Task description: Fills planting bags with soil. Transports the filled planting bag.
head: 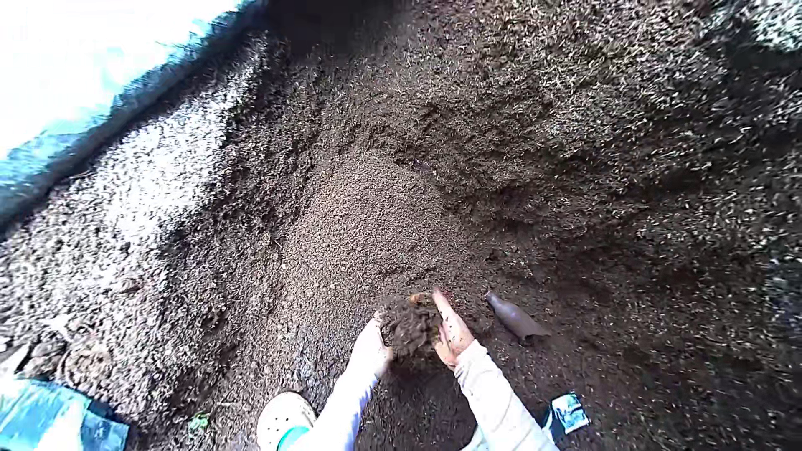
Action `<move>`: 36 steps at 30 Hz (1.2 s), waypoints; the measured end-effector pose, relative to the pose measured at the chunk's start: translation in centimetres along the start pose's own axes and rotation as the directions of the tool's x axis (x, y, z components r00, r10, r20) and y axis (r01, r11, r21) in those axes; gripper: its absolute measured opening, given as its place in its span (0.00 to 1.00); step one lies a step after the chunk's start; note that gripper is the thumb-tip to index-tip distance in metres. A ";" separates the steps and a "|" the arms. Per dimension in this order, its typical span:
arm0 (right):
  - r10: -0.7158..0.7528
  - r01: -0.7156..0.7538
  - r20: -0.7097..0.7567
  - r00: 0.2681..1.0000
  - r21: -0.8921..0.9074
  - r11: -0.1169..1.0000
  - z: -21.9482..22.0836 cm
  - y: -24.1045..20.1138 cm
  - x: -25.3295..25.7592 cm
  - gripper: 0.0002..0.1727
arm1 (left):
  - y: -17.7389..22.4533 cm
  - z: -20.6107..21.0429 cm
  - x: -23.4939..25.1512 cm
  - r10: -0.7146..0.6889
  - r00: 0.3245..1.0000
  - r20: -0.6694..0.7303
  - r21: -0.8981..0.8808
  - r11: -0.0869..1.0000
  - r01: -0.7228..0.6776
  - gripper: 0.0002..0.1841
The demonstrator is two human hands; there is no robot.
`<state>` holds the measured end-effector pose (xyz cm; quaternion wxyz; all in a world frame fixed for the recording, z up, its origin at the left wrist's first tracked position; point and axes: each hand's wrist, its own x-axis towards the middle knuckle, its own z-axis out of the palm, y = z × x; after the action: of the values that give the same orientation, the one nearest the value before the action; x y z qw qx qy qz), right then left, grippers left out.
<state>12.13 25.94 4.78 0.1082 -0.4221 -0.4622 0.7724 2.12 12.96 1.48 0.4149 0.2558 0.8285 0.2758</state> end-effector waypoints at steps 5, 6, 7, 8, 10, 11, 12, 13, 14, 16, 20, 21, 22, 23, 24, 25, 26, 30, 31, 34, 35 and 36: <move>-0.024 0.029 0.020 1.000 -0.889 0.457 0.0 0.6 2.7 0.31 | -2.2 0.6 0.5 0.128 0.992 0.016 -0.074 0.989 -0.127 0.52; 0.041 -0.017 -0.007 0.999 -0.966 0.256 0.1 1.4 3.4 0.33 | -2.4 0.7 0.4 0.138 0.990 0.023 -0.071 0.988 -0.137 0.51; 0.107 -0.040 -0.029 0.994 -0.993 0.107 0.3 1.9 3.8 0.30 | -2.5 0.7 0.1 0.141 0.990 0.028 -0.073 0.988 -0.138 0.50; 0.137 -0.031 -0.030 0.990 -0.999 0.006 0.8 1.9 3.6 0.25 | -2.6 0.4 -0.2 0.144 0.989 0.031 -0.080 0.987 -0.141 0.50; 0.092 0.034 0.029 0.995 -0.998 -0.056 1.7 0.1 2.0 0.21 | -2.3 -1.1 -1.0 0.202 0.979 0.004 -0.132 0.971 -0.200 0.49; 0.044 0.070 0.069 0.997 -0.997 -0.019 1.7 -0.7 0.9 0.20 | -2.1 -1.8 -1.4 0.240 0.971 -0.005 -0.151 0.959 -0.238 0.49; -0.003 0.099 0.099 0.995 -0.993 0.066 1.3 -0.7 0.3 0.20 | -2.0 -2.4 -1.7 0.258 0.966 0.010 -0.153 0.955 -0.254 0.49; -0.018 0.117 0.116 0.993 -0.974 0.192 0.5 -0.1 0.4 0.21 | -2.1 -2.6 -1.7 0.246 0.968 0.043 -0.126 0.963 -0.239 0.49; 0.003 0.118 0.127 0.992 -0.928 0.352 -0.7 1.3 1.2 0.23 | -2.4 -2.5 -1.4 0.218 0.973 0.070 -0.076 0.974 -0.213 0.48; 0.163 -0.065 0.070 0.984 -0.712 0.700 -3.4 4.9 2.5 0.31 | -2.7 -2.2 -0.9 0.176 0.981 0.075 0.021 0.984 -0.178 0.48; 0.628 -0.622 -0.037 0.777 0.107 0.776 -7.4 15.7 1.9 0.50 | -2.0 -2.3 -0.5 0.166 0.980 0.109 0.103 0.979 -0.177 0.45; 0.649 -0.615 -0.051 0.759 0.269 0.741 -7.5 17.8 2.3 0.49 | -2.0 -2.5 -0.3 0.166 0.979 0.122 0.126 0.975 -0.181 0.43; 0.641 -0.551 -0.116 0.759 0.411 0.726 -7.2 19.3 3.0 0.47 | -2.2 -2.5 -0.2 0.152 0.979 0.137 0.153 0.973 -0.172 0.40; 0.628 -0.472 -0.176 0.758 0.516 0.715 -6.8 19.9 4.0 0.46 | -2.3 -2.5 0.1 0.124 0.981 0.149 0.182 0.972 -0.151 0.38; 0.613 -0.405 -0.222 0.758 0.577 0.709 -6.5 20.2 5.0 0.45 | -2.3 -2.6 0.3 0.094 0.984 0.151 0.210 0.970 -0.125 0.37; 0.601 -0.357 -0.250 0.759 0.612 0.706 -6.2 20.3 5.7 0.46 | -2.3 -2.7 0.4 0.071 0.986 0.149 0.233 0.967 -0.104 0.36; 0.586 -0.323 -0.261 0.767 0.632 0.704 -6.0 20.2 6.0 0.46 | -2.4 -2.8 0.4 0.057 0.987 0.153 0.247 0.964 -0.094 0.35; 0.504 -0.292 -0.183 0.844 0.632 0.718 -5.5 18.9 7.8 0.47 | -3.5 -2.7 0.5 0.164 0.975 0.151 0.164 0.968 -0.188 0.34; 0.484 -0.295 -0.149 0.863 0.627 0.721 -5.5 17.9 8.8 0.48 | -3.8 -2.7 0.6 0.204 0.968 0.147 0.123 0.967 -0.223 0.35; 0.418 -0.245 -0.129 0.899 0.644 0.725 -3.9 13.8 12.2 0.46 | -4.3 -2.6 0.2 0.227 0.955 0.191 0.085 0.966 -0.246 0.38; 0.370 -0.206 -0.107 0.923 0.675 0.708 -3.1 12.5 13.3 0.45 | -4.5 -2.4 0.1 0.227 0.954 0.197 0.073 0.967 -0.246 0.39; 0.317 -0.164 -0.088 0.944 0.710 0.684 -2.3 11.4 14.3 0.45 | -4.8 -2.2 0.1 0.236 0.953 0.190 0.051 0.967 -0.249 0.40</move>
<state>7.50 29.06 -12.76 0.2023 -0.4846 -0.0654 0.8485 -0.71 9.05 -0.61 0.4424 0.3951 0.7588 0.2691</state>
